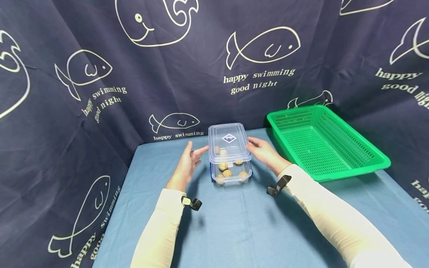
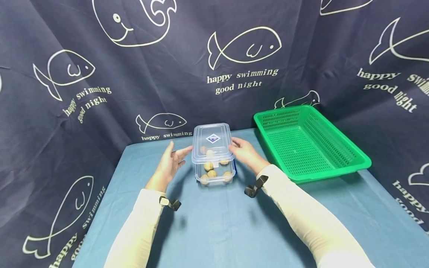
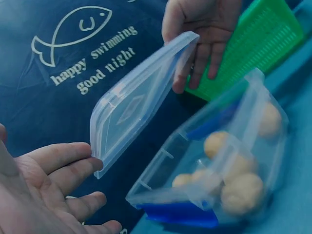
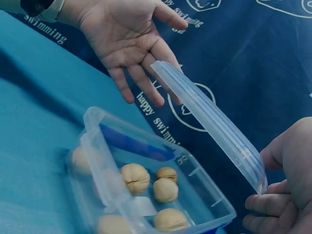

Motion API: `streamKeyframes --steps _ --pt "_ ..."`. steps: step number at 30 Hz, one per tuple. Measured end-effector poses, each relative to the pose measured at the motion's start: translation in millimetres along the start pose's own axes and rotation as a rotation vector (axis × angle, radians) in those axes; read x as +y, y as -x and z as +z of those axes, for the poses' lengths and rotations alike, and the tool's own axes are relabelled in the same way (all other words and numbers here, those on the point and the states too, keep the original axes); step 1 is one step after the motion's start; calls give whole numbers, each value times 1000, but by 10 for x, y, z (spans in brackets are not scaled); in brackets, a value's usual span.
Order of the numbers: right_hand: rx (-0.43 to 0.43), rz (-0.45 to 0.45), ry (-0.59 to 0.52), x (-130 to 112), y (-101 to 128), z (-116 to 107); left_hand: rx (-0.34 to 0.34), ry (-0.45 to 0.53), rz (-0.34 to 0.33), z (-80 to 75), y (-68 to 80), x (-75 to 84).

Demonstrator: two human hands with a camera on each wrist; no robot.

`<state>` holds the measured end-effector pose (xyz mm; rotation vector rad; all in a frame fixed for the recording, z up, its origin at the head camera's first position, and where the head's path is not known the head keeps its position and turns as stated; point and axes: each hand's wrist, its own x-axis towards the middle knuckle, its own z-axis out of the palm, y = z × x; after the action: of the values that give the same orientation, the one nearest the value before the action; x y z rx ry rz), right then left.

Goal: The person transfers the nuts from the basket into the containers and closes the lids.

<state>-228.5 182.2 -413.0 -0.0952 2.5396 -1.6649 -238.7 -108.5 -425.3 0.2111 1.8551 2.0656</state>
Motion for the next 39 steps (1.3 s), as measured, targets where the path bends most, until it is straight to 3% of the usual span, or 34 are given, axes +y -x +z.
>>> streamKeyframes --steps 4,12,21,30,39 --pt "8 -13 19 78 42 53 -12 -61 7 5 48 -89" --pt "14 -11 25 235 122 162 -33 -85 -1 -6 104 -263" --pt "62 -58 124 344 132 259 -49 -132 -10 -28 147 -436" --pt "86 -65 176 381 163 300 -56 -151 55 -17 182 -528" --pt "78 -69 206 466 195 357 -41 -233 51 9 240 -544"
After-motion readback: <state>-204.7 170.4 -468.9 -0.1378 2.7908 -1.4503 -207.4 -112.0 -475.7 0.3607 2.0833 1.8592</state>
